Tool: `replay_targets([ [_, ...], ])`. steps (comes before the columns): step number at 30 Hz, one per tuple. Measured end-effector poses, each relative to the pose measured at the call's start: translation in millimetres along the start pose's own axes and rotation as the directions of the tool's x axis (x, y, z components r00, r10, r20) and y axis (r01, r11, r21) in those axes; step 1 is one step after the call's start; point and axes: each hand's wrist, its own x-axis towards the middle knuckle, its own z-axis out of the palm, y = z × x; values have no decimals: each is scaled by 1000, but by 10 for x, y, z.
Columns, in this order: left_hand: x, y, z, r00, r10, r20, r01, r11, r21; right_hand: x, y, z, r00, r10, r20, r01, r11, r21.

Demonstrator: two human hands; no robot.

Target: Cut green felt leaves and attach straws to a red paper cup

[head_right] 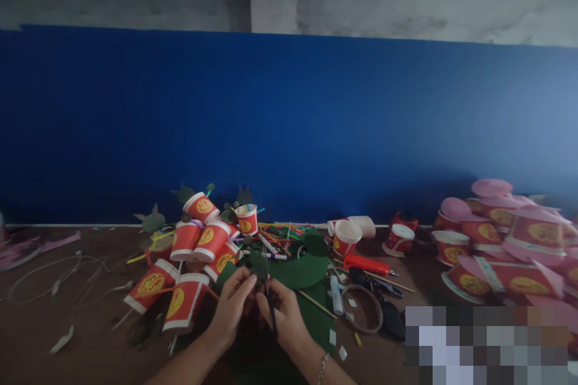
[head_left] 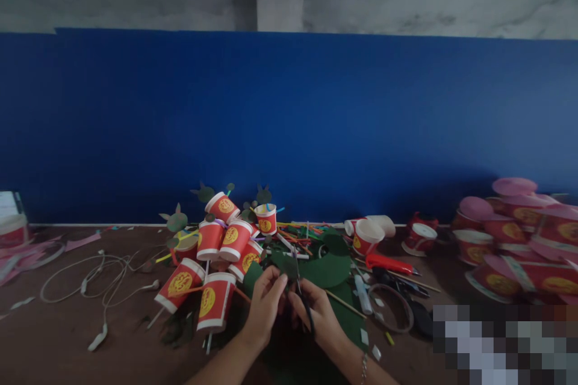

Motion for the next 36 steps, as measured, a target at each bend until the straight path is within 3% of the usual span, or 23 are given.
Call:
replay_targets([
  [15, 39, -9, -64, 999, -5, 35, 4, 1000, 27, 21, 29, -48, 1000, 29, -11, -30, 998, -51],
  [29, 61, -30, -56, 998, -8, -67, 6, 1000, -26, 9, -10, -6, 995, 92, -24, -94, 992, -83],
  [36, 37, -44, -5, 992, -62, -114, 59, 998, -32, 15, 29, -11, 997, 77, 0, -77, 992, -96],
])
